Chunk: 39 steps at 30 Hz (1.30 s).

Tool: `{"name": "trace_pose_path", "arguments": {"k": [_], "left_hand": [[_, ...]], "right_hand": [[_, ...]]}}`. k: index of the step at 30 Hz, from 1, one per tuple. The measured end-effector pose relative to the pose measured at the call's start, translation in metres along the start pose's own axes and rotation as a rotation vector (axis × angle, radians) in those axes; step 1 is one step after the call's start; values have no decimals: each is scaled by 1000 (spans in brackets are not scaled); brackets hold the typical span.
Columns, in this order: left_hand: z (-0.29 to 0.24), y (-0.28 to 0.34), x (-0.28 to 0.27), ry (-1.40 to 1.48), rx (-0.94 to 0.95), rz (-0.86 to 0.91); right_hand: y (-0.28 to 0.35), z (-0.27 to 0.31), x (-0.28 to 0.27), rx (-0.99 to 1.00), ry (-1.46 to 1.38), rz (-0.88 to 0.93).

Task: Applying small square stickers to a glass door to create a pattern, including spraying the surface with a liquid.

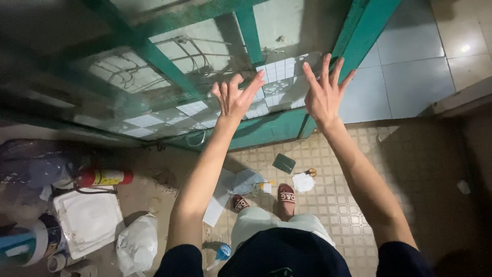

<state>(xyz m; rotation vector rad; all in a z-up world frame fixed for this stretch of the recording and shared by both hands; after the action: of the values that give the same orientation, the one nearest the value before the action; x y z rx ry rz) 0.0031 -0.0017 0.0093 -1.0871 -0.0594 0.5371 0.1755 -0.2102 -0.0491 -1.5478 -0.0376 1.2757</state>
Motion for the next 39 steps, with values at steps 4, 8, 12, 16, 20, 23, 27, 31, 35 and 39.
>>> {"name": "trace_pose_path", "arguments": {"k": [4, 8, 12, 16, 20, 23, 27, 31, 35, 39], "left_hand": [[-1, -2, 0, -15, 5, -11], [1, -4, -2, 0, 9, -7], [0, -4, -2, -6, 11, 8], [0, -10, -6, -7, 18, -1], [1, -10, -5, -8, 14, -6], [2, -9, -6, -21, 12, 8], [1, -7, -4, -28, 12, 9], [1, -4, -1, -32, 12, 5], [0, -3, -1, -33, 3, 9], [1, -8, -5, -18, -11, 25]], "right_hand": [[3, 0, 7, 5, 79, 11], [6, -1, 10, 26, 108, 72], [13, -11, 26, -12, 91, 5], [7, -8, 11, -85, 105, -21], [16, -12, 25, -132, 107, -66], [18, 0, 23, -199, 33, -86], [5, 11, 8, -176, -17, -58], [3, 11, 4, -163, -35, 6], [2, 12, -2, -147, -63, 107], [2, 11, 1, -173, -134, 54]]}}
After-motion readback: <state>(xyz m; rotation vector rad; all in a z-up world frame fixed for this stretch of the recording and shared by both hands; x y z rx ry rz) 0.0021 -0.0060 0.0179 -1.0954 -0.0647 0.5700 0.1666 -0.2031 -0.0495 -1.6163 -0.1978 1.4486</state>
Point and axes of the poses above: each hand's wrist, its own y-axis away from the middle knuckle, its own x-axis out of the palm, z = x × y, the point moved 1 cm from there along -y, towards the middle knuckle, and after that the axes turned 12 degrees about x, right-handed, at the moved point
